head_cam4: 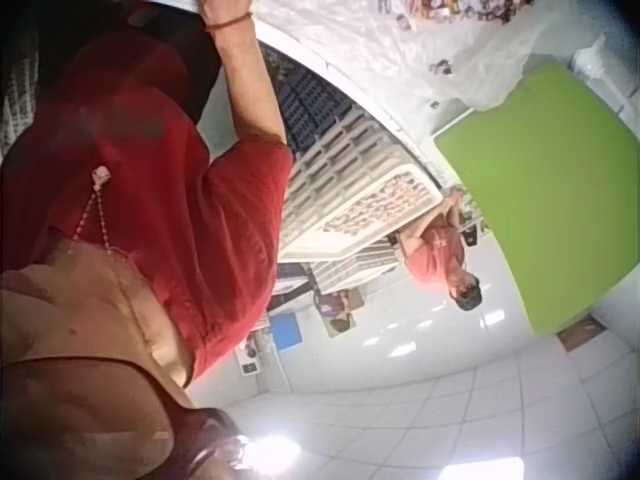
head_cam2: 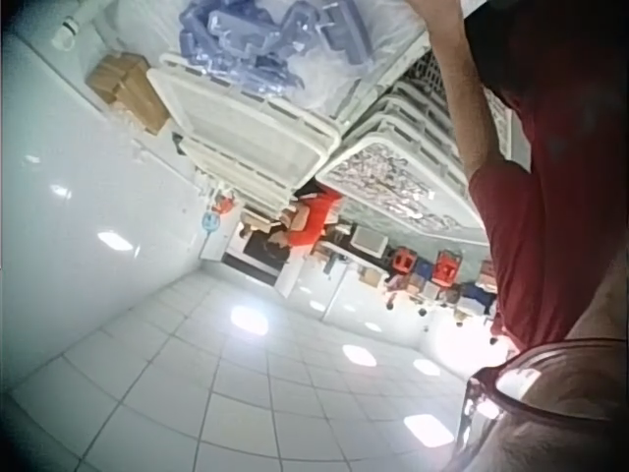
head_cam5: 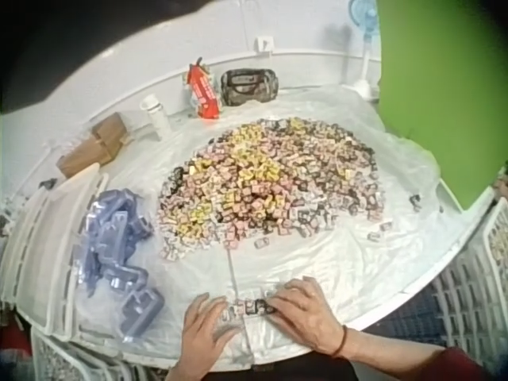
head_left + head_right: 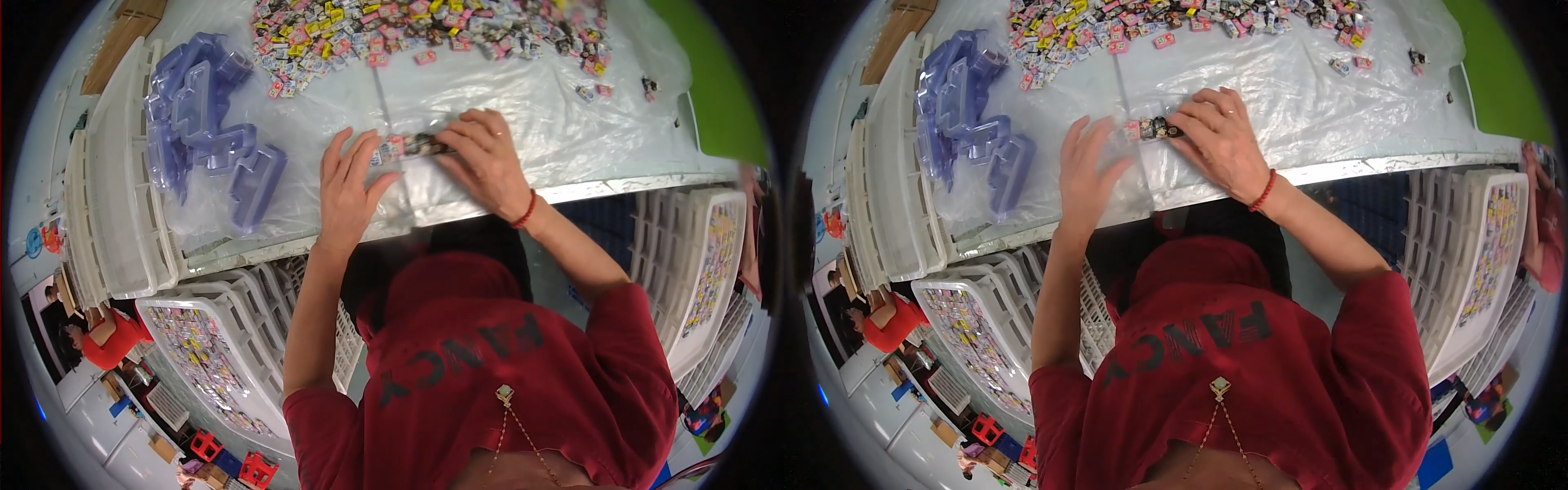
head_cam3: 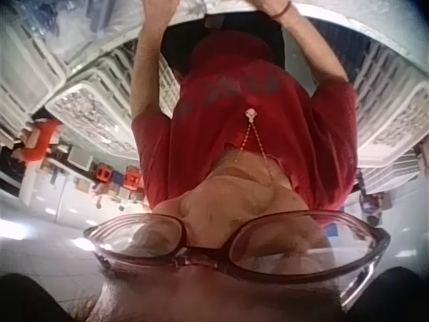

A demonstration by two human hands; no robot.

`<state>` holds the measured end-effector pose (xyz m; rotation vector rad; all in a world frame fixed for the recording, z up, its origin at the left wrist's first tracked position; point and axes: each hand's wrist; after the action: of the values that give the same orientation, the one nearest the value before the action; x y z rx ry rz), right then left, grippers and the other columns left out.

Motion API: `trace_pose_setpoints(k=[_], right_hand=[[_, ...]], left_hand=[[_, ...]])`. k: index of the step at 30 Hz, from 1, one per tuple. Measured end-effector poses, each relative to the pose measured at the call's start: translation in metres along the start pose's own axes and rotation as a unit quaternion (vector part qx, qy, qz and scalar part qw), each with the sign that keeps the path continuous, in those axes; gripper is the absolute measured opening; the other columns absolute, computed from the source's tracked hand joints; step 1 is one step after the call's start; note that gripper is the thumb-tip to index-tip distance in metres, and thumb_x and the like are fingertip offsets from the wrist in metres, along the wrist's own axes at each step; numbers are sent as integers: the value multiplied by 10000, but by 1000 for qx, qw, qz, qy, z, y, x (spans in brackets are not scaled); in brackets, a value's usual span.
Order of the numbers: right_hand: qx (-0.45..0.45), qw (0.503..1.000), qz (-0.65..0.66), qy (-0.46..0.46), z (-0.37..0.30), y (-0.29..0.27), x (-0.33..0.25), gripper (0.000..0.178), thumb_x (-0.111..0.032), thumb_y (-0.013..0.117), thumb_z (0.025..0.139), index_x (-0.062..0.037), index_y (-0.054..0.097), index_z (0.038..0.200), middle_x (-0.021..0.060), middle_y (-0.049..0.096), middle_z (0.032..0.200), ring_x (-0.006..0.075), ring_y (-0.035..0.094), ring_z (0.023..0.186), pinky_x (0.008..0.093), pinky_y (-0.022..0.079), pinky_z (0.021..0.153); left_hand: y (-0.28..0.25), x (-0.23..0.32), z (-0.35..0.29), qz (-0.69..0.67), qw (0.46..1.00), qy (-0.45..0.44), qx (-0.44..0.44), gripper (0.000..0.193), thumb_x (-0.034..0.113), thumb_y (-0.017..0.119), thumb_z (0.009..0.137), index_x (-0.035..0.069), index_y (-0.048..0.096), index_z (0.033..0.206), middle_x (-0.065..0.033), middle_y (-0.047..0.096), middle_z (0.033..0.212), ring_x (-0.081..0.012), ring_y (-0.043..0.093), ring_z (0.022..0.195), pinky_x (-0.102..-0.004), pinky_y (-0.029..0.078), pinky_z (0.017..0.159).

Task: Packaging small colorful toy parts into individual plastic bags at a factory workstation.

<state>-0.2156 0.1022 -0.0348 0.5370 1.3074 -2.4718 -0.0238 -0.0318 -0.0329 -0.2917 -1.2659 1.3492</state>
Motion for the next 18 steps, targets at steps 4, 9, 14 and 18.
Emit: trace_pose_setpoints(k=[4,9,14,18], right_hand=[[-47,998,-13,-37,14,18,-15,395,-161,734,722,-105,621,1096,29,590,1119,276,490,1131,506,335,1004],[-55,997,-23,-55,8,32,-8,336,-186,724,734,-115,646,1053,5,600,1131,247,487,1159,504,307,1033],[-67,994,-31,-77,9,26,-3,286,-209,696,781,-115,675,1050,-11,622,1107,235,502,1143,501,309,1049],[-86,992,-29,-92,10,23,0,288,-198,704,770,-112,670,1043,-6,617,1137,238,500,1157,500,310,1051]], left_hand=[[6,-9,9,16,999,38,-21,500,170,744,721,45,563,1171,-56,573,1229,-339,428,1240,-452,373,984],[14,-15,8,5,998,57,-25,485,159,745,718,43,577,1158,-68,584,1210,-325,465,1218,-446,386,975],[14,-11,6,-37,999,17,8,430,137,736,731,38,591,1124,-83,607,1158,-319,498,1184,-423,414,950],[10,-14,4,-31,999,28,26,363,125,739,733,23,616,1059,-87,637,1080,-317,554,1115,-424,436,924]])
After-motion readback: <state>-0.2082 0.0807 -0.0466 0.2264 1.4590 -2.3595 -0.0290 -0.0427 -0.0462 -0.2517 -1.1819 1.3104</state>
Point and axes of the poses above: each hand's wrist, its own z-axis towards the middle knuckle, its own y-axis out of the palm, x = y × z
